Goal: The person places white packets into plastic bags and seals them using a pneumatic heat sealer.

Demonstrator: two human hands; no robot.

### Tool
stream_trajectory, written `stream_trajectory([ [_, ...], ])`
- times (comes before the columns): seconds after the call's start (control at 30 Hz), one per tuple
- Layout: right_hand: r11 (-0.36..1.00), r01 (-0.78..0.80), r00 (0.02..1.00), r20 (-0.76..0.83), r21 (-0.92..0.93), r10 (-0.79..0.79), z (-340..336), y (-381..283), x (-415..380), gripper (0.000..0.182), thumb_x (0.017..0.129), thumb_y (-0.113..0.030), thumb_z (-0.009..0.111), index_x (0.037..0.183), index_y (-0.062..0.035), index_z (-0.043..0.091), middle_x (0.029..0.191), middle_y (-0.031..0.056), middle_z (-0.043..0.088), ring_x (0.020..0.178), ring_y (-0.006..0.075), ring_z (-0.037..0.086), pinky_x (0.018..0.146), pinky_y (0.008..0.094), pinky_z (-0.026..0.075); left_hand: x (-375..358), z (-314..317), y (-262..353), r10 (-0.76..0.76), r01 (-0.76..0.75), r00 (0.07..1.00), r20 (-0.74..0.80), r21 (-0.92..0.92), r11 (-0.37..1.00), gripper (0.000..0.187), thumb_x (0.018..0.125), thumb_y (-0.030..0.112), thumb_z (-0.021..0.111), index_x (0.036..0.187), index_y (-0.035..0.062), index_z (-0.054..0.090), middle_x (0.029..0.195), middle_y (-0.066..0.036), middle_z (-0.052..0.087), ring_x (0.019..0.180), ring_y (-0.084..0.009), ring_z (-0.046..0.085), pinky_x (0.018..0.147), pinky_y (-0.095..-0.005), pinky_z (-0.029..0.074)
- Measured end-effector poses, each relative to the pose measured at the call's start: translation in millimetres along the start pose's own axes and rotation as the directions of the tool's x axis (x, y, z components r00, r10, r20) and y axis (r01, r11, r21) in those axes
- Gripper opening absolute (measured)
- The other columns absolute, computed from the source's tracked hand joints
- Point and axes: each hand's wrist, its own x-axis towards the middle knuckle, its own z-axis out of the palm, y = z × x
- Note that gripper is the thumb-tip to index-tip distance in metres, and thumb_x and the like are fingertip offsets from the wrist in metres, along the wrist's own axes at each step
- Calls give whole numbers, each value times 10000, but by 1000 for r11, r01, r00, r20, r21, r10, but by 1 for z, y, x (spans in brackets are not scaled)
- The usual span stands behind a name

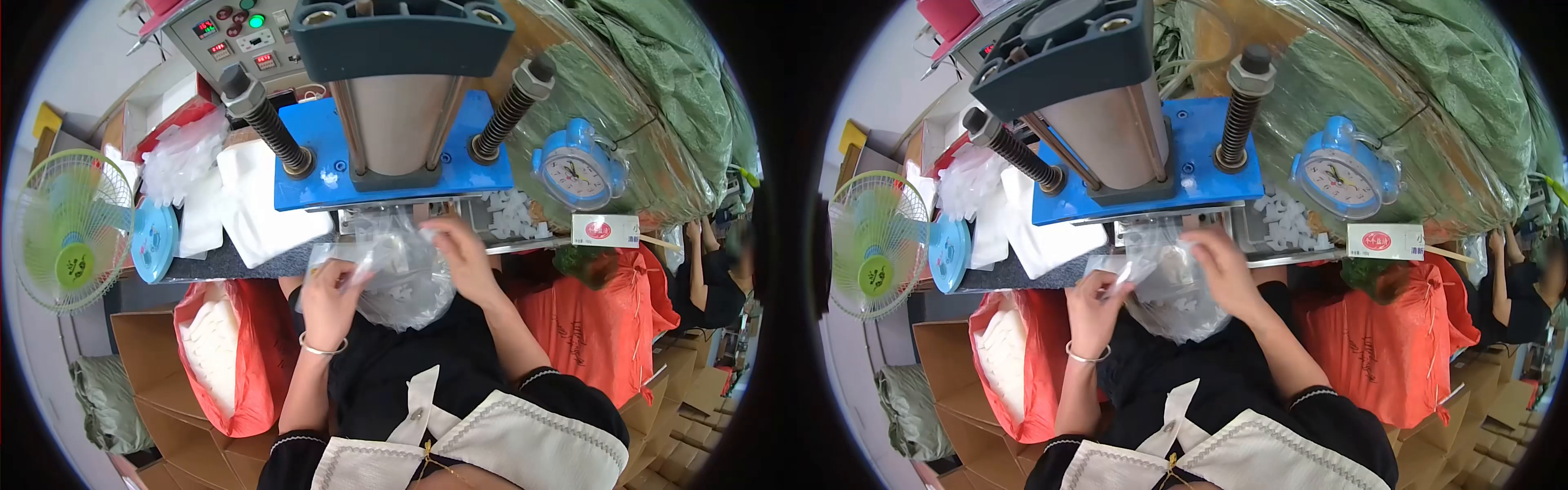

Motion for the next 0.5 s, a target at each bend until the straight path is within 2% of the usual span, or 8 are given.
stream_trajectory([
  [0.03,1000,-8,1000,-3,-4,8,1,-10,3,217,866,15,533,1065,-34,604,939,58,566,877,177,539,823,303,434,0,7,5,33,-33,999,17,8,999,216,740,116,761,768,-43,619,678,-85,620,596,-154,576,565,-275,453],
  [0.1,887,309,923,335,-344,-192,-3,-27,16,241,834,20,529,1057,-32,605,924,104,532,901,279,519,820,357,431,0,23,-3,-151,170,980,131,-148,974,228,750,187,760,813,-6,656,704,-117,618,594,-195,601,563,-294,456],
  [0.13,838,342,893,425,-425,-149,-4,-31,20,252,808,-4,549,1052,-27,604,949,123,526,924,325,502,812,386,424,1,25,-4,-148,168,980,135,-151,974,228,750,187,760,813,-6,656,704,-117,618,594,-195,601,563,-294,456],
  [0.23,809,336,873,481,-483,-75,5,-15,27,233,844,-28,543,1069,-27,602,965,128,545,932,316,527,813,386,431,2,32,-5,-248,287,928,278,-110,952,219,786,183,743,872,-9,684,703,-100,649,601,-127,599,574,-255,463],
  [0.27,808,346,869,488,-477,-83,10,-12,28,233,844,-28,543,1069,-27,602,965,128,545,932,316,527,813,386,431,2,41,-11,-279,362,916,288,-292,885,214,811,178,726,871,-23,684,706,-64,651,610,-93,575,574,-229,450],
  [0.3,911,210,905,423,-356,-43,15,-9,28,231,855,-48,529,1077,-40,594,976,130,555,969,319,524,845,399,423,2,48,-16,-306,420,902,304,-462,781,213,836,172,710,870,-37,684,710,-28,653,618,-58,551,574,-202,437],
  [0.43,993,-91,977,184,-76,104,24,9,20,216,913,-109,516,1099,-33,593,993,128,581,925,313,557,827,372,454,3,61,-30,-322,452,883,340,-440,776,206,848,183,703,882,-20,690,705,2,640,618,-46,537,569,-189,420],
  [0.5,979,-37,986,149,-202,68,9,11,23,219,918,-128,507,1102,-44,593,1004,120,593,945,299,563,854,360,449,1,64,-40,-325,474,866,380,-421,773,205,845,187,706,892,-12,692,709,0,643,616,-45,535,563,-185,413],
])
